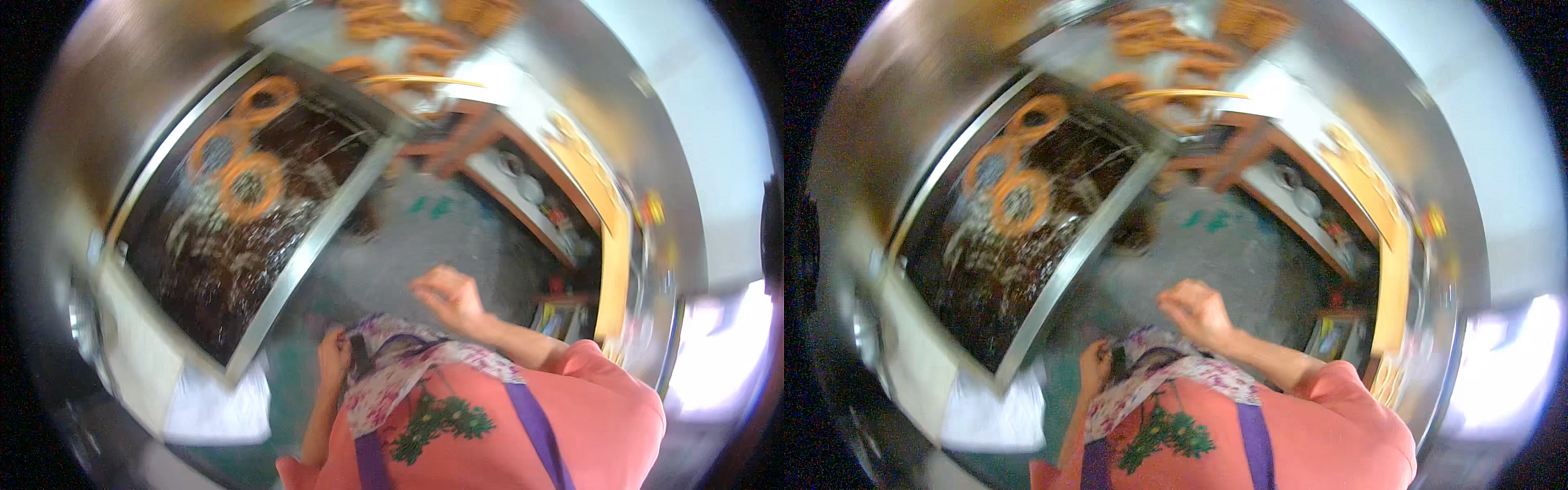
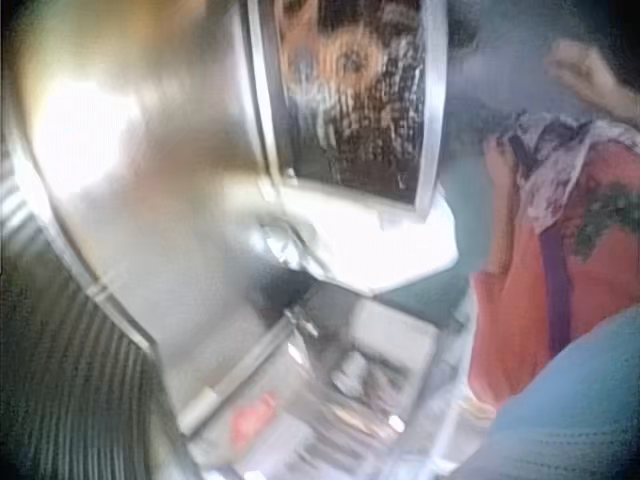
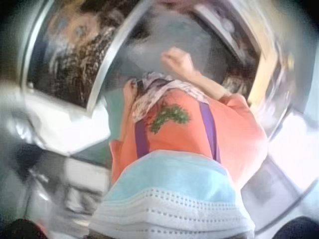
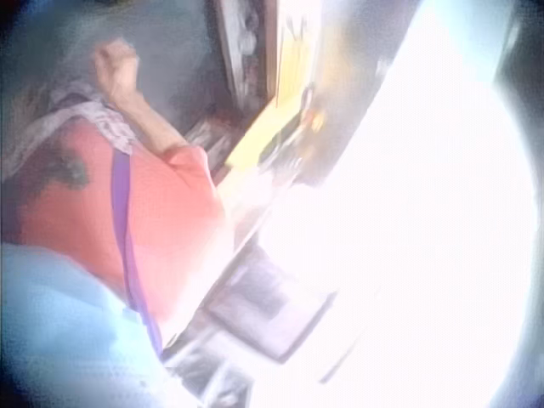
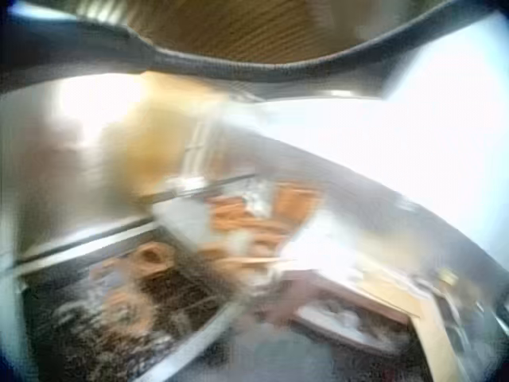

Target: The person fries ring-shaped dough in a vat of oil using long wooden chopsticks, then transfers the cooked donuts to a metal tray and places new dough rings into the oil by hand.

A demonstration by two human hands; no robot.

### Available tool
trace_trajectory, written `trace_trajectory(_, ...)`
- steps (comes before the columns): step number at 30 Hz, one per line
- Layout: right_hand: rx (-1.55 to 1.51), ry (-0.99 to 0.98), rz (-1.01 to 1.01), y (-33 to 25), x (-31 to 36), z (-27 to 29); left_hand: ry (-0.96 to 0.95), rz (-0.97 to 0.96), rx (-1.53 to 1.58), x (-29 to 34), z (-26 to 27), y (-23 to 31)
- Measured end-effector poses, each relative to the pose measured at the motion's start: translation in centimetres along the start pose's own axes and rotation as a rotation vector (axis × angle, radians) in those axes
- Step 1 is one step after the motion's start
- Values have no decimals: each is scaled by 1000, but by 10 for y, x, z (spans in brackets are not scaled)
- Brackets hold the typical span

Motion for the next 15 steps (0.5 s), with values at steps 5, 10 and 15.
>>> trace_trajectory(5, -269, 28, -475, 138, 123, 79, -297, -236, 20, -58, -141, 117)
trace_trajectory(10, -301, 324, -583, 232, 179, 158, -649, -312, -8, -91, -288, 215)
trace_trajectory(15, -416, 562, -691, 336, 175, 252, -722, -360, 68, -157, -415, 308)
Point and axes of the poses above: each hand's wrist, its own x-axis away from the middle knuckle, its own z-axis out of the back of the hand, y = z × x, the point moved 8 cm from there along -x, towards the middle knuckle, and after that the axes turned 11 degrees about -z, right-handed, at the moved point
